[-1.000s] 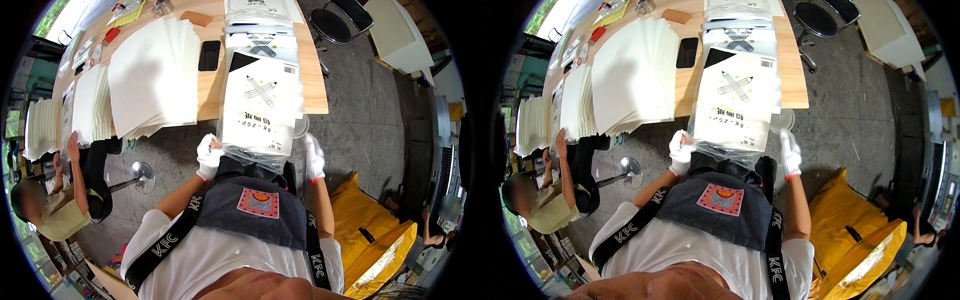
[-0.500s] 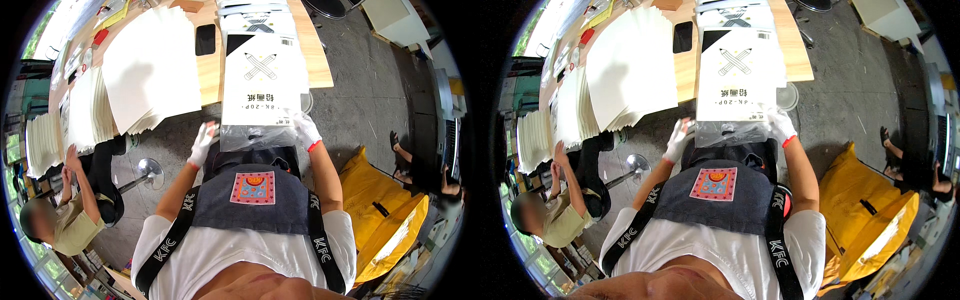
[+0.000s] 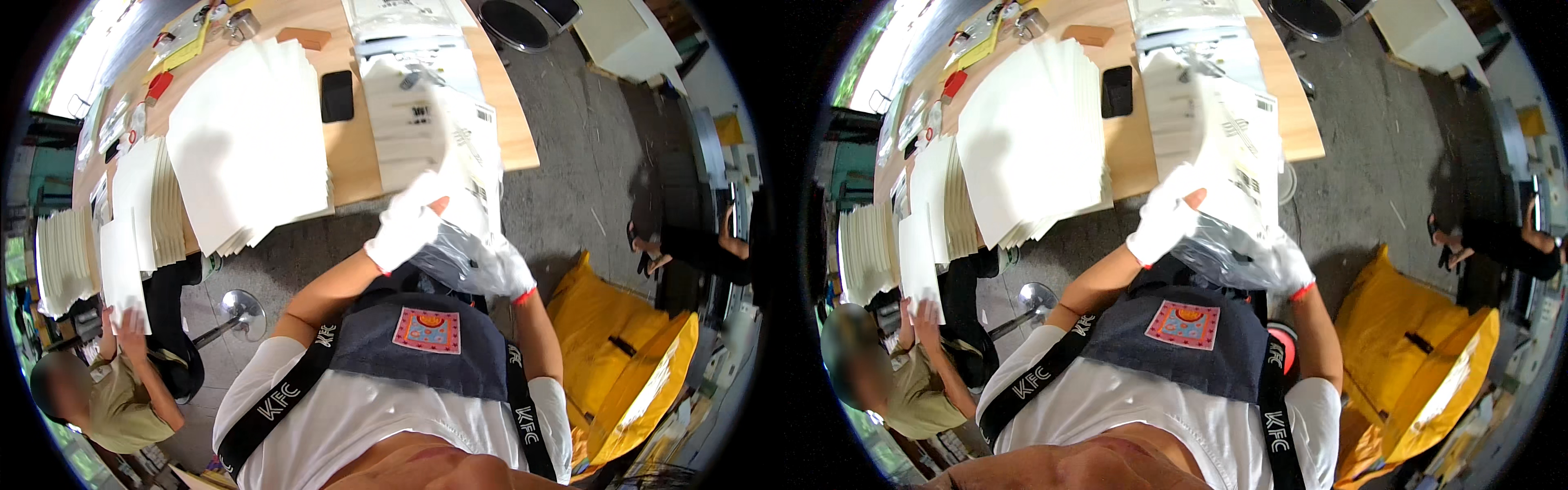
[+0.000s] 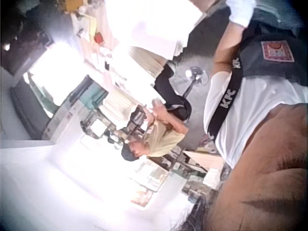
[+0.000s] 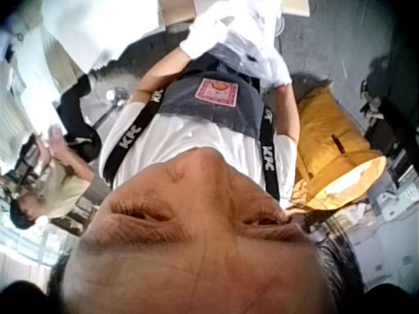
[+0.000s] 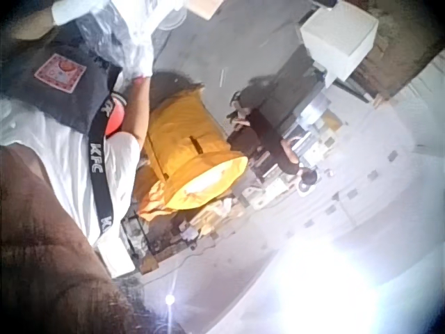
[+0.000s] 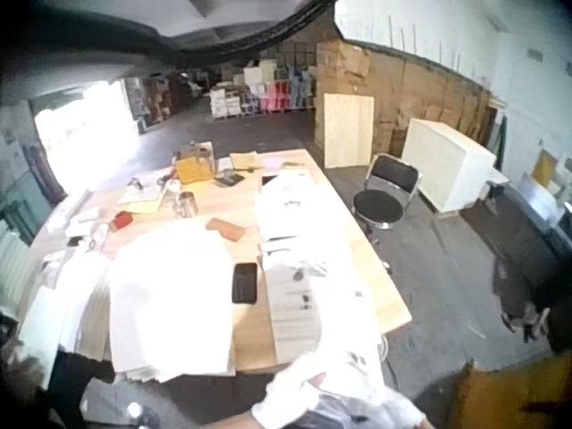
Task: The person stacks white paper sheets on a table, places them into clear plastic packaging, and seals the packages using a handheld heat sealer. The person repeats this process for multiple stacks of paper.
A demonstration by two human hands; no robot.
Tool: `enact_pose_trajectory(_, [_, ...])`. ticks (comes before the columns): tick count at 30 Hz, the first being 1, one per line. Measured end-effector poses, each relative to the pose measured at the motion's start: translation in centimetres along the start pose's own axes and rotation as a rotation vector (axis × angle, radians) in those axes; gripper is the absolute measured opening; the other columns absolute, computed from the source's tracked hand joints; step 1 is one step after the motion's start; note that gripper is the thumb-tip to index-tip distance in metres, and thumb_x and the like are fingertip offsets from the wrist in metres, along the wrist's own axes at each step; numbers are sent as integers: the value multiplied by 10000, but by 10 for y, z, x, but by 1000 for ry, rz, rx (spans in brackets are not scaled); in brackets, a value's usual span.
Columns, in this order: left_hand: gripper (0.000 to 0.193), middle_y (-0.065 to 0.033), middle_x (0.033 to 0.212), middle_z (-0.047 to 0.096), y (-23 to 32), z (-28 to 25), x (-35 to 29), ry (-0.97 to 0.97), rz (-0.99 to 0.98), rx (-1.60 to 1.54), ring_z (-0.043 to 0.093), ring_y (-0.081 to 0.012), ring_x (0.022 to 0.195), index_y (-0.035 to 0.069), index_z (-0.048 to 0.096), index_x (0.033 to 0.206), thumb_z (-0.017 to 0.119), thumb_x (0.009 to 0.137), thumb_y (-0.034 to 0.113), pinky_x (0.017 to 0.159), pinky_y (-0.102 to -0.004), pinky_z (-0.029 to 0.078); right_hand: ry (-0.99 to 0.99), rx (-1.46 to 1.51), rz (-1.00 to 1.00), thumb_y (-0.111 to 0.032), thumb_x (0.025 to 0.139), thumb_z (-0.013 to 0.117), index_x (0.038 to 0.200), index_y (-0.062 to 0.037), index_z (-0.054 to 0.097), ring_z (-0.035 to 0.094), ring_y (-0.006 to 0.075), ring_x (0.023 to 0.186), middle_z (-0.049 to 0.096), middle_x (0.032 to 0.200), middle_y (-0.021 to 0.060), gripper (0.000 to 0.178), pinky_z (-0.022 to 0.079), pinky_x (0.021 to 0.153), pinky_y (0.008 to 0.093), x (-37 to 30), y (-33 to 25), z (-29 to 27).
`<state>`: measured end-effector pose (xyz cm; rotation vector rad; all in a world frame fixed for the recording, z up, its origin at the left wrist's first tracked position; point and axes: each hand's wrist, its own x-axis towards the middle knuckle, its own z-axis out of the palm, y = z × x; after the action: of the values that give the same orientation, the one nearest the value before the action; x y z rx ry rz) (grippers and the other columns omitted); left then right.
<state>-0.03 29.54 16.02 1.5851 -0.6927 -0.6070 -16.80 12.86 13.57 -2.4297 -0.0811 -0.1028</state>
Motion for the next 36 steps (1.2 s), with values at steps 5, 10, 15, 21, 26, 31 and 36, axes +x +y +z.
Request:
enact_pose_trajectory(5, [254,-160,815,591,65,24,65,-72,321,269,606,-347,702,35,559,1044,657,888,209,635,-361,480,389,1832,699,-308,949,605,1412,-36,452,565,287,1211,544,1370,157,559,454,1049,404,-1,109,29])
enact_pose_trajectory(10, [301,-156,846,600,78,26,159,139,388,154,623,-264,748,2,576,1098,628,895,219,684,-326,481,497,1594,414,-365,1033,463,1431,-30,415,588,251,1175,542,1370,141,522,491,1016,379,132,179,-76])
enact_pose_trajectory(15, [366,-98,1064,619,76,-25,298,591,410,-65,549,-146,959,-36,525,1246,592,959,180,869,-275,454,613,1216,256,-295,1024,511,1274,-10,553,630,159,1036,652,1187,95,381,539,860,307,291,226,-177])
enact_pose_trajectory(21, [380,-126,1146,648,-17,-117,481,858,361,122,610,-183,999,8,524,1319,554,953,107,901,-275,463,503,907,331,-346,955,640,1019,-66,656,548,89,692,582,726,-38,288,440,609,241,470,337,-194])
enact_pose_trajectory(26, [588,-117,1237,560,-185,-187,497,614,-269,1125,547,-324,1110,177,429,1413,604,866,306,970,-456,436,298,685,506,-359,908,678,1162,5,589,594,157,738,611,910,82,453,520,618,293,534,397,-85])
enact_pose_trajectory(31, [661,-115,1403,418,-204,-158,500,460,-269,1279,435,-339,1238,156,431,1419,617,805,316,1006,-503,376,407,759,698,-331,883,711,1250,26,512,592,183,885,626,983,117,550,533,730,303,529,424,-63])
enact_pose_trajectory(36, [625,-212,1340,494,-173,-117,477,805,-16,1021,438,-406,1252,117,440,1422,628,837,232,1075,-470,337,373,451,522,-331,884,709,1430,-5,377,528,313,1238,503,1382,226,717,430,1016,354,491,358,-114])
